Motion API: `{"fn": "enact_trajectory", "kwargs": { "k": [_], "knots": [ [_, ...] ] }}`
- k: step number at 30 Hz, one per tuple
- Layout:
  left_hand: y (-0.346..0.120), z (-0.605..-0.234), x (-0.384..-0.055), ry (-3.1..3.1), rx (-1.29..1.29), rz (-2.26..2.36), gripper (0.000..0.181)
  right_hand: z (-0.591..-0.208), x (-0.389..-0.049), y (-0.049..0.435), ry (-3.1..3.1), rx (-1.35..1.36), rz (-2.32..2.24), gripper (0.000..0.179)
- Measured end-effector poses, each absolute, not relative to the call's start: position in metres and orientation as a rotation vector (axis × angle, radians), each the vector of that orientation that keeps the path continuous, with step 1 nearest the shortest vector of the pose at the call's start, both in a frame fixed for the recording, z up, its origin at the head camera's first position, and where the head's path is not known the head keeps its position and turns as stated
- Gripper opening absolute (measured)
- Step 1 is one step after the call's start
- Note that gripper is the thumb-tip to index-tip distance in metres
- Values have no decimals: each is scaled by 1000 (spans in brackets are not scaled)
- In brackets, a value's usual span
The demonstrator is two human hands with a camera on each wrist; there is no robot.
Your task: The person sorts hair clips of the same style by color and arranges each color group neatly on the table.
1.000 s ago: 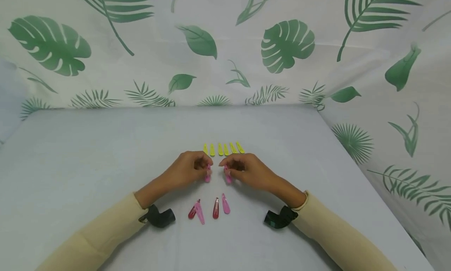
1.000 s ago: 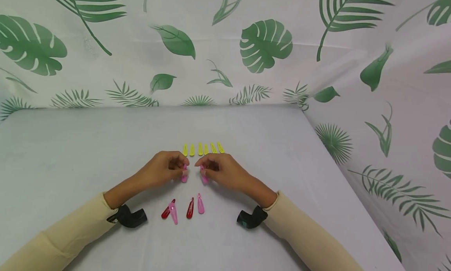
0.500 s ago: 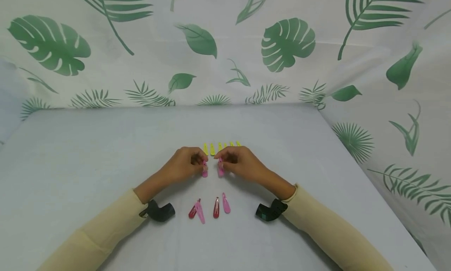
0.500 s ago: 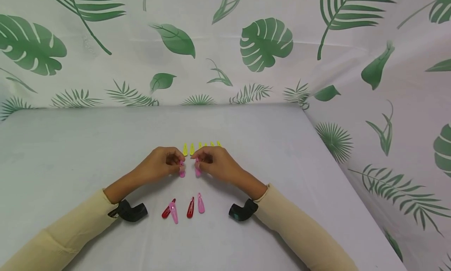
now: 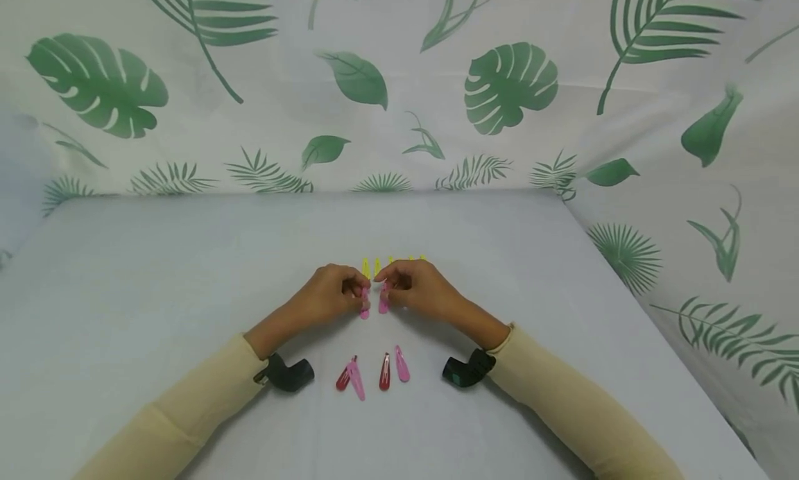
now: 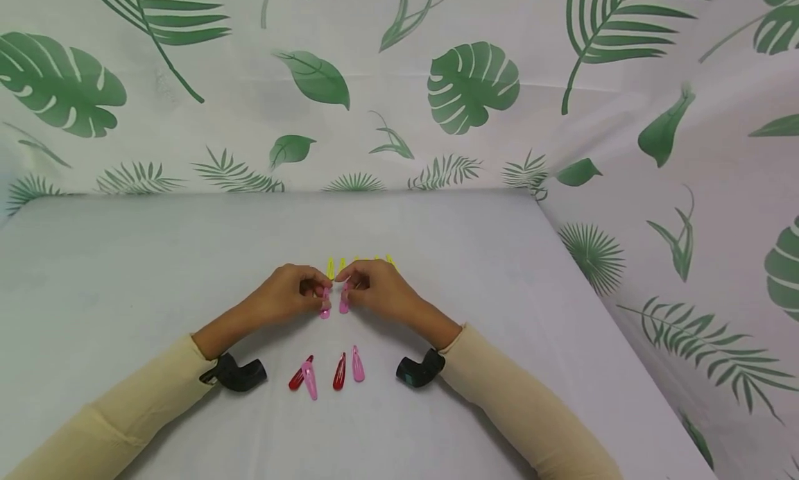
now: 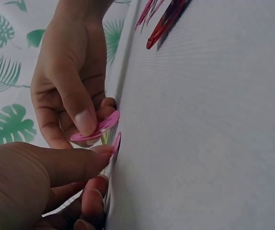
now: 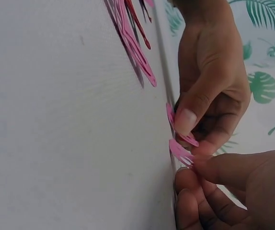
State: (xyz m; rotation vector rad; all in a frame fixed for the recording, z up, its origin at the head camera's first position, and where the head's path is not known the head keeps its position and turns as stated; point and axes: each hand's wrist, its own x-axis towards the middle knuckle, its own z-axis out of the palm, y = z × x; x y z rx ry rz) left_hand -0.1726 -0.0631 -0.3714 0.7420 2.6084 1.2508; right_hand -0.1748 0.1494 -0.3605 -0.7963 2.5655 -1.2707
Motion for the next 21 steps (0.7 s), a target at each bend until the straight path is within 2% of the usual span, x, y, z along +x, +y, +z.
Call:
{"fn": "enact_trajectory", "kwargs": {
  "k": [10, 21],
  "knots": [
    [-64, -371, -175, 2630, 749, 1161, 27, -363, -181, 143, 2660, -748, -1092, 20],
    [-66, -367, -171, 2706, 781, 1098, 28, -362, -178, 143, 2667, -711, -1138, 21]
  ]
}}
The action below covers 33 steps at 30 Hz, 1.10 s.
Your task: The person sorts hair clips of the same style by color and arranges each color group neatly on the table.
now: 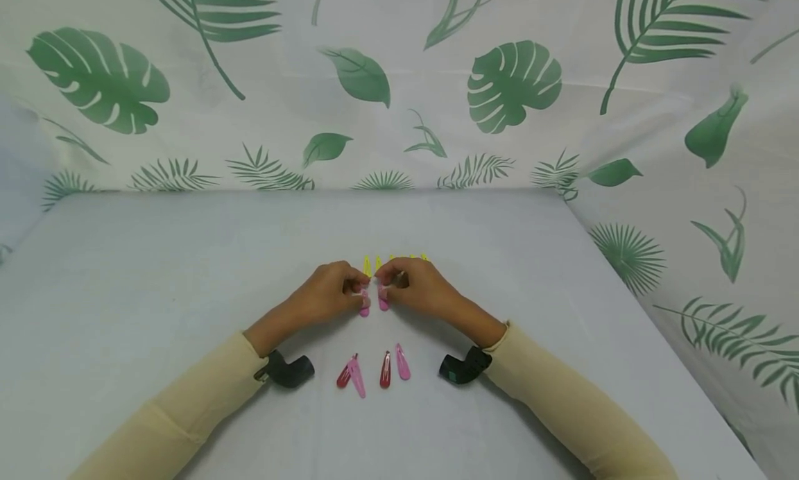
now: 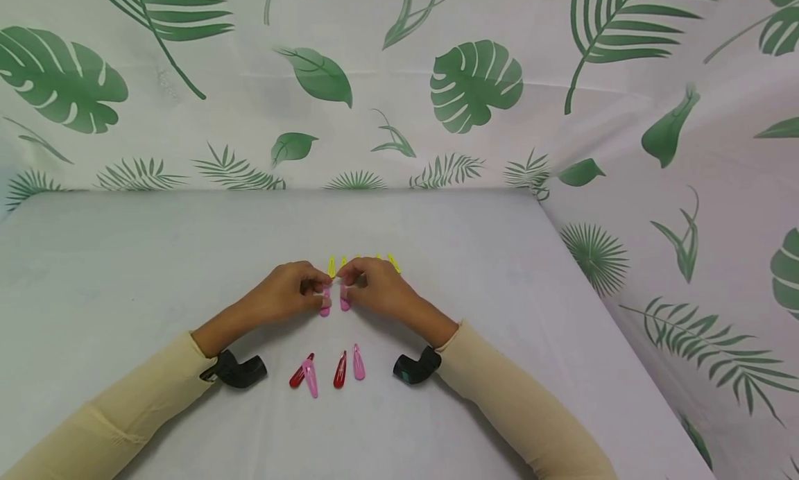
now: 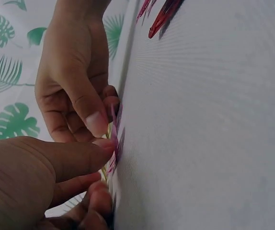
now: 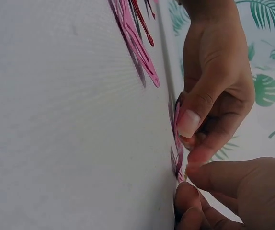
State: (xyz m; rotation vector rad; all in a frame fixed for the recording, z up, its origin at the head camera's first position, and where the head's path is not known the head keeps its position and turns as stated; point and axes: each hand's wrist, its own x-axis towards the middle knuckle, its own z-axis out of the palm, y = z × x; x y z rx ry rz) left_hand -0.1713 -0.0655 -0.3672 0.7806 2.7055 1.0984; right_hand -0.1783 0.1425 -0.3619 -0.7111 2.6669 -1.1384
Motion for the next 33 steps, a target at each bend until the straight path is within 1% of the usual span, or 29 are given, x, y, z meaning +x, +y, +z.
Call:
{"fn": "enact_trajectory", "kwargs": {
  "k": [8, 15, 18, 24, 33],
  "knots": [
    [-70, -369, -172, 2708, 802, 1093, 35, -361, -168, 156, 2648, -716, -1133, 22],
    [-74, -369, -174, 2612, 804, 1066, 53, -357, -152, 165, 2570, -696, -1081, 21],
    [-75, -368, -175, 2577, 827, 1055, 56, -356, -143, 168, 2535, -710, -1080, 20],
    [-77, -367, -174, 2563, 864, 1027, 55, -355, -128, 169, 2510, -722, -1057, 18],
    [-78, -368, -175, 2580, 894, 1008, 49, -355, -114, 171, 2486, -744, -1069, 22]
  ]
}}
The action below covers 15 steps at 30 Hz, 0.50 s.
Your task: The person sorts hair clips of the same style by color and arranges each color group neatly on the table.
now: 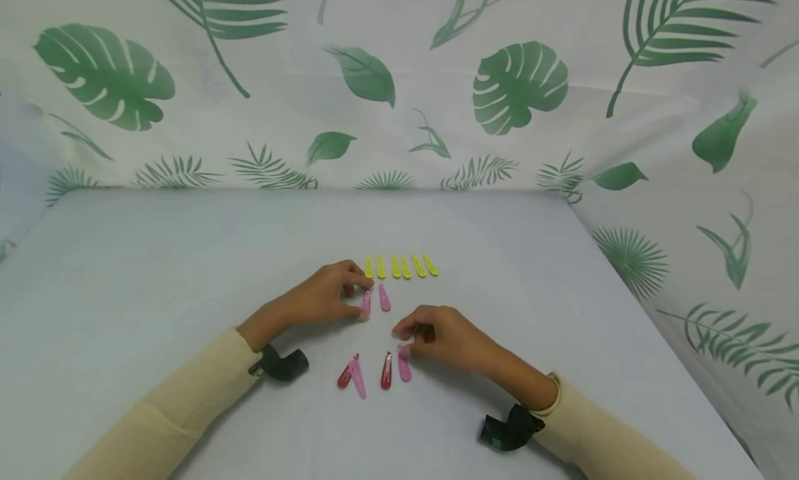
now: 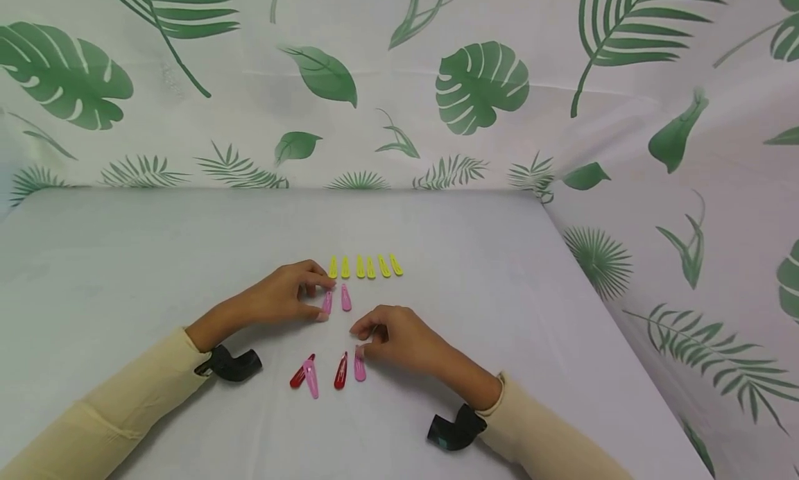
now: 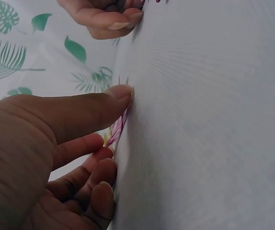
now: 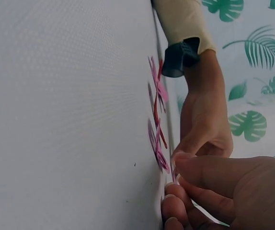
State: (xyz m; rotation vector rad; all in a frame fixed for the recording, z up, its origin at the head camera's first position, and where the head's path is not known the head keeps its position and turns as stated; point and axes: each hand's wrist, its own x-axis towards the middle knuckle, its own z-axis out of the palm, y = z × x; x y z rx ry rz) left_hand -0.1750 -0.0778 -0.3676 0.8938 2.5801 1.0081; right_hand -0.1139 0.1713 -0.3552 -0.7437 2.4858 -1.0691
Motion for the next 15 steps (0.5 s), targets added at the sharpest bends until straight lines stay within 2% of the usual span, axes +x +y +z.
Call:
{"fn": "enact_trajectory", "kwargs": {
  "k": [15],
  "knots": [
    [-75, -371, -174, 2618, 890, 1028, 48, -360, -109, 172, 2548, -869, -1049, 21]
  ]
}}
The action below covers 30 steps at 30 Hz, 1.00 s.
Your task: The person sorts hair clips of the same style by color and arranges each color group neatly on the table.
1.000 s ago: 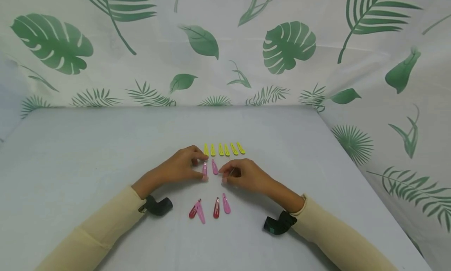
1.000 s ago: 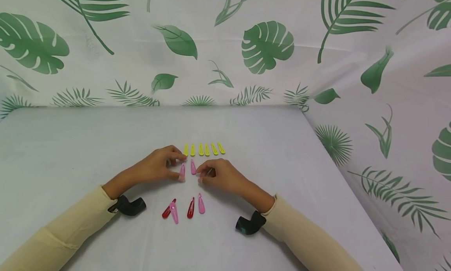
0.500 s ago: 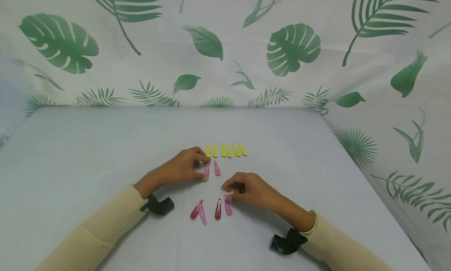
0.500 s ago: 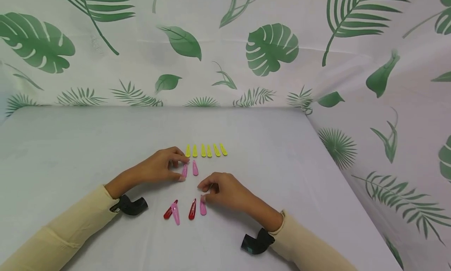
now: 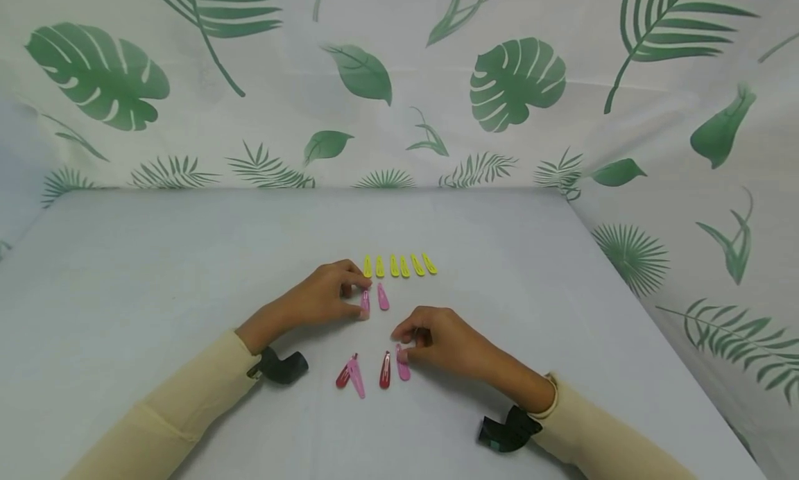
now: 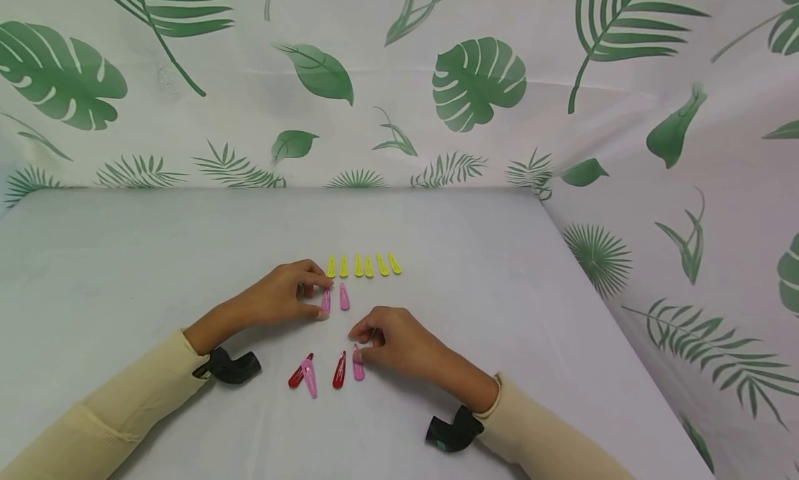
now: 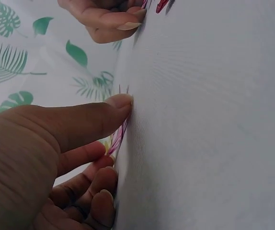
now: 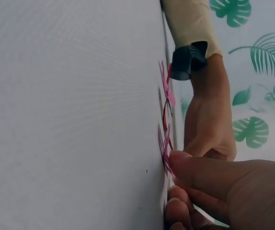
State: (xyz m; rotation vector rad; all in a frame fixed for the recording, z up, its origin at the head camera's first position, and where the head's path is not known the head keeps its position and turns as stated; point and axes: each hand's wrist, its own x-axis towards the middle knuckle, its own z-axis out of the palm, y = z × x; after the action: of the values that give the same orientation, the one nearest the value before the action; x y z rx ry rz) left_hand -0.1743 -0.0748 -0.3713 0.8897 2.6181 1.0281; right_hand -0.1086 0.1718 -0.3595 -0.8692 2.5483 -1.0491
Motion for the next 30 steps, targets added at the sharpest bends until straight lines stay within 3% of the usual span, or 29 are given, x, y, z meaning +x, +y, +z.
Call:
{"fn": "enact_trajectory", "kwargs": {
  "k": [30],
  "knots": [
    [-77, -376, -175, 2612, 876, 1106, 45, -352, -118, 174, 2442, -788, -1181, 11]
  ]
}}
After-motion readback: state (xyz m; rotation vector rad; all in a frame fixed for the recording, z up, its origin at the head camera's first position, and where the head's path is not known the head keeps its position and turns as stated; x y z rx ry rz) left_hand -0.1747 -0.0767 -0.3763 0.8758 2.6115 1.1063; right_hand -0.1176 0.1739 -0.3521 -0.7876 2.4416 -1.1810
